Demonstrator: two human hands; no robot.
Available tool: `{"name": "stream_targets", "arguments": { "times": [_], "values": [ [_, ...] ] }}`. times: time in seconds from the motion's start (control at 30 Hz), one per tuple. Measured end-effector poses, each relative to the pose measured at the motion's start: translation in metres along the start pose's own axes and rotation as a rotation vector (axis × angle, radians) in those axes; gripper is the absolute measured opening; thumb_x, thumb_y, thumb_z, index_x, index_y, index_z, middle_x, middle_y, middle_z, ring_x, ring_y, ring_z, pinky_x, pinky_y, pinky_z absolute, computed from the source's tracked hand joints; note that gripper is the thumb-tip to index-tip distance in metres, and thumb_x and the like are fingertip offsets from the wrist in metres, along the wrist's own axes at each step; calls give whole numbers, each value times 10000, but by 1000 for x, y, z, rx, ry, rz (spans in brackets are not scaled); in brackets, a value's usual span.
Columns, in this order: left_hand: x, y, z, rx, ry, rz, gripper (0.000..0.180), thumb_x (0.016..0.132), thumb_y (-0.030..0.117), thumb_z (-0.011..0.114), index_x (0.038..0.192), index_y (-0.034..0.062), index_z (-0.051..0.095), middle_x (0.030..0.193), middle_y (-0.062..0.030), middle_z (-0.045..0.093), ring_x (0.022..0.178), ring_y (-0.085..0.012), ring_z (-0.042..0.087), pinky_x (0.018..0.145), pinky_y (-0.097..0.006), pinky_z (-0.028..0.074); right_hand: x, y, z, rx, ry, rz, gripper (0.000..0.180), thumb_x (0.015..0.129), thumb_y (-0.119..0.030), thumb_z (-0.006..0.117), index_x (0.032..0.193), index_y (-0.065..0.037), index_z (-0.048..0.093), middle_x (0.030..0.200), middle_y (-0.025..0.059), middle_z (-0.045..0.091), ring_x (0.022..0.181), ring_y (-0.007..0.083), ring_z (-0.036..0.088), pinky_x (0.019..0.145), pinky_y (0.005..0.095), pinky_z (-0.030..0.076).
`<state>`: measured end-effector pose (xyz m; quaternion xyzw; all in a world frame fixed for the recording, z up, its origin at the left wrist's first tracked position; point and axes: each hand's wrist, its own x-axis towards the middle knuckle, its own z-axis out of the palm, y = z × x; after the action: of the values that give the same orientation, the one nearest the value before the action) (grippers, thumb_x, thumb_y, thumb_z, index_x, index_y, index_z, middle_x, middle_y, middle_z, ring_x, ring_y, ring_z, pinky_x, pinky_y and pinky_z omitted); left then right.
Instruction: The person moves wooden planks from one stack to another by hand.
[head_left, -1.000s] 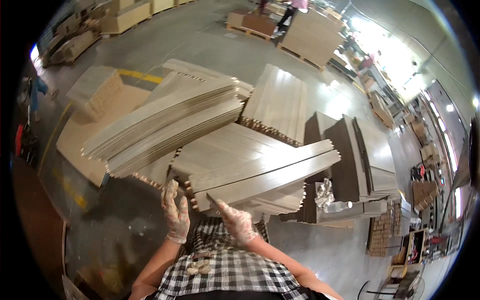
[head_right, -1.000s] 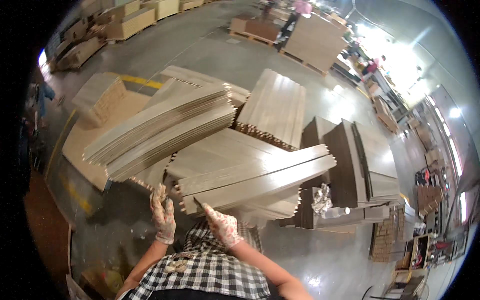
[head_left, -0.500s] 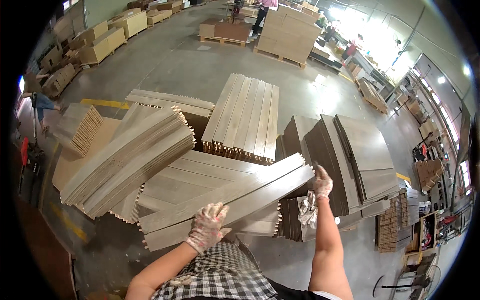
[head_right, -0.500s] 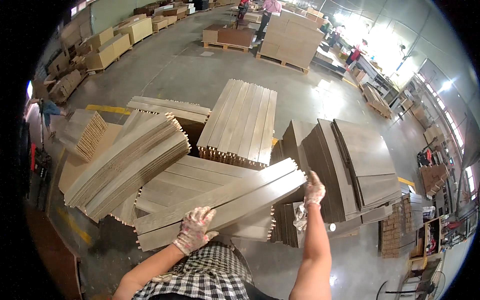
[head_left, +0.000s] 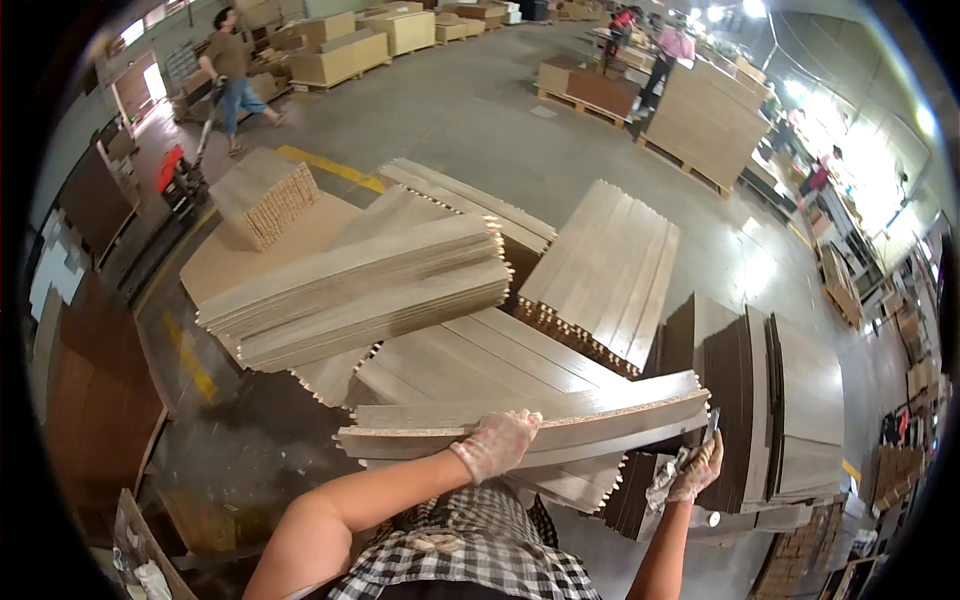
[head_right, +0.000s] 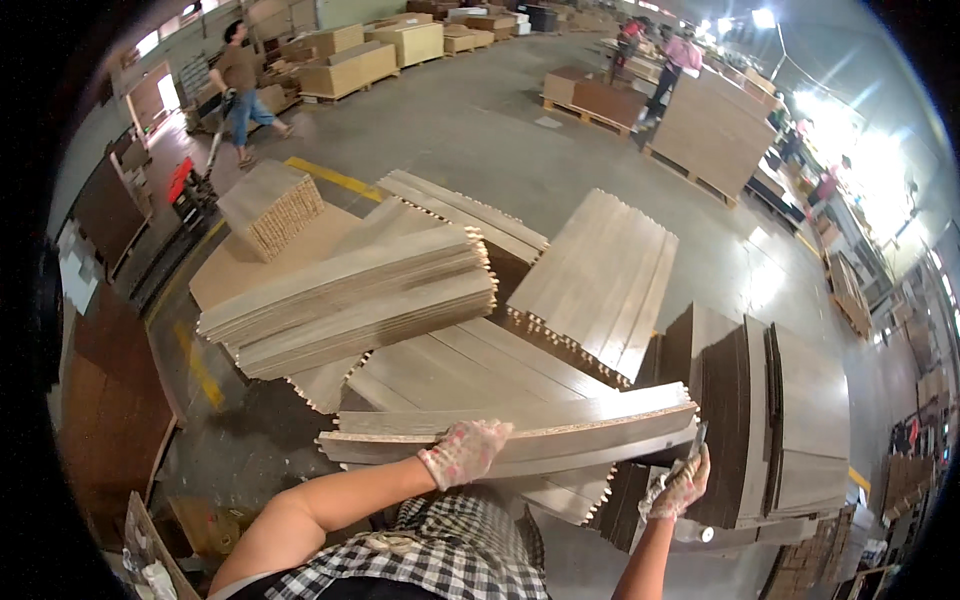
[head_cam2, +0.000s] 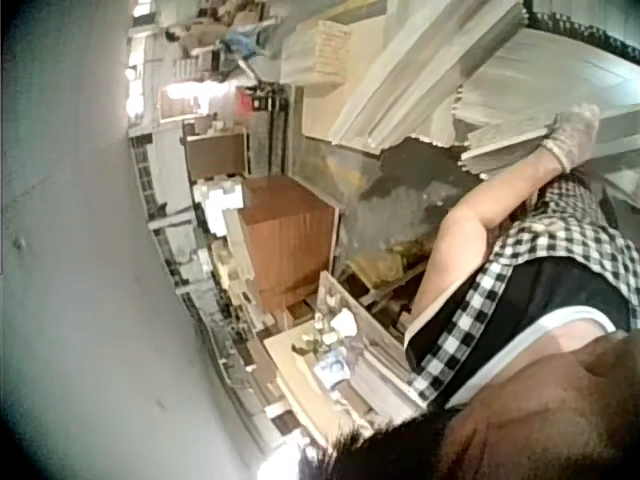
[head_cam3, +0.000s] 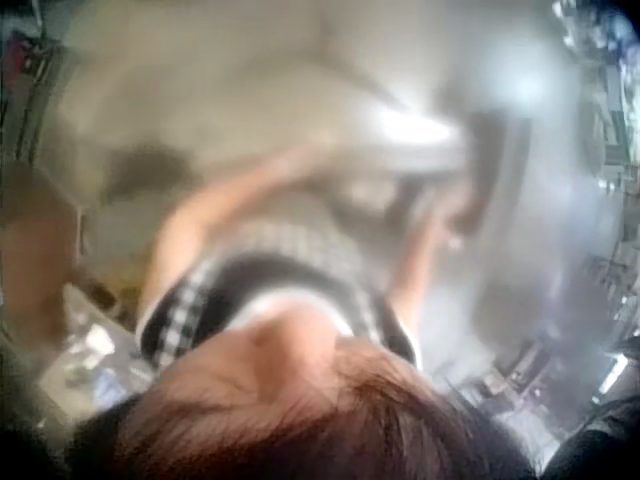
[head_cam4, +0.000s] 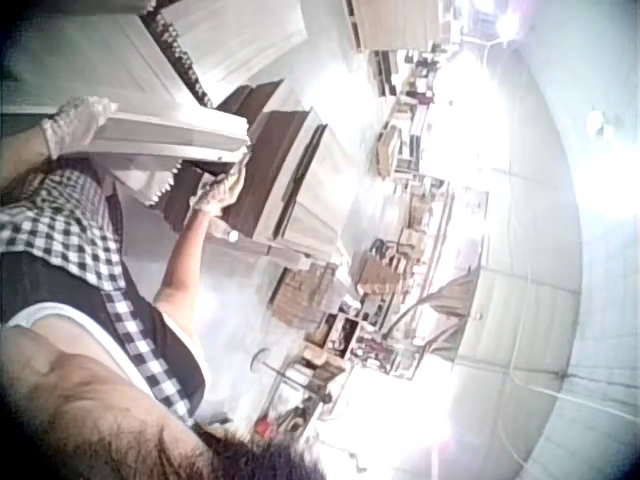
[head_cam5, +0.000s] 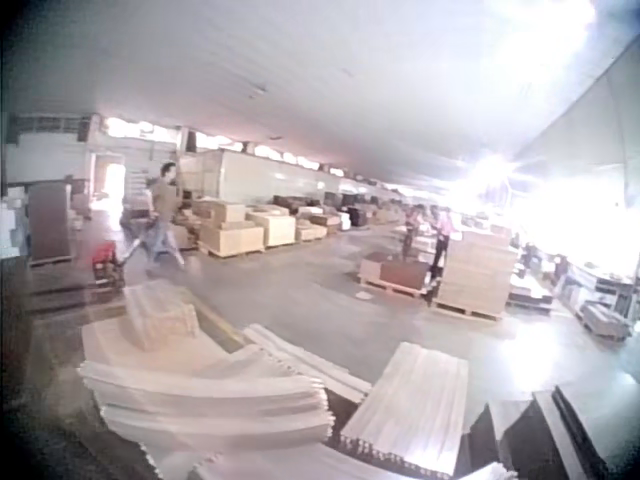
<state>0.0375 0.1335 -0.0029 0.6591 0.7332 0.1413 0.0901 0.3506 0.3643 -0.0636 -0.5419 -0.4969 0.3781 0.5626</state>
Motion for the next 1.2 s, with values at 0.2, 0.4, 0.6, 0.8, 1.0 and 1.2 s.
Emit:
{"name": "stream_targets", "arguments": {
  "times": [0.2, 0.4, 0.6, 0.8, 1.0, 1.2],
  "values": [
    [-33, -76, -45, -504, -133, -110, 699, 873, 438, 582, 1390, 30, 345, 1357, -258, 442, 1228, -365, 472, 987, -441, 434, -59, -33, 9, 224, -40, 77, 270, 982, -148, 496, 1224, -68, 585, 642, -103, 426, 508, -2, 339, 434, 161, 270],
    [-104, -147, -76, -324, -82, -48, 946, 716, 507, 723, 1429, 67, 282, 1378, -225, 409, 1189, -401, 488, 982, -447, 432, -100, -4, -3, 224, -72, 47, 263, 977, -135, 489, 1206, -39, 575, 872, 46, 656, 635, 76, 573, 524, 184, 466],
    [-131, -239, -83, -133, 19, -177, 863, 667, 362, 762, 1387, 90, 371, 1294, -187, 440, 1141, -361, 528, 914, -437, 474, -160, -20, -9, 149, -16, 1, 249, 971, -151, 504, 1169, -35, 600, 842, 8, 630, 564, 51, 486, 463, 173, 369],
    [-122, -325, -65, -46, -4, -279, 826, 675, 313, 768, 1374, 85, 393, 1316, -157, 431, 1151, -353, 518, 933, -421, 470, -213, -33, -42, 15, 107, 129, 229, 976, -196, 499, 1145, -96, 616, 550, -85, 394, 413, 16, 304, 356, 209, 232],
    [-124, -364, -32, 389, 83, -255, 689, 708, 310, 760, 1284, 79, 460, 1195, -132, 512, 1088, -325, 522, 875, -429, 454, -257, -49, -63, -12, 159, 203, 267, 977, -199, 497, 1183, -50, 579, 525, -55, 406, 401, 26, 336, 360, 193, 259],
    [-108, -359, 1, 549, 330, -256, 229, 822, 151, 544, 1037, 128, 618, 1084, -50, 557, 987, -257, 548, 807, -408, 476, -266, -37, -76, -136, 186, 237, 269, 977, -265, 510, 1143, -82, 616, 548, -59, 416, 417, 27, 353, 363, 197, 278]
  ]
}}
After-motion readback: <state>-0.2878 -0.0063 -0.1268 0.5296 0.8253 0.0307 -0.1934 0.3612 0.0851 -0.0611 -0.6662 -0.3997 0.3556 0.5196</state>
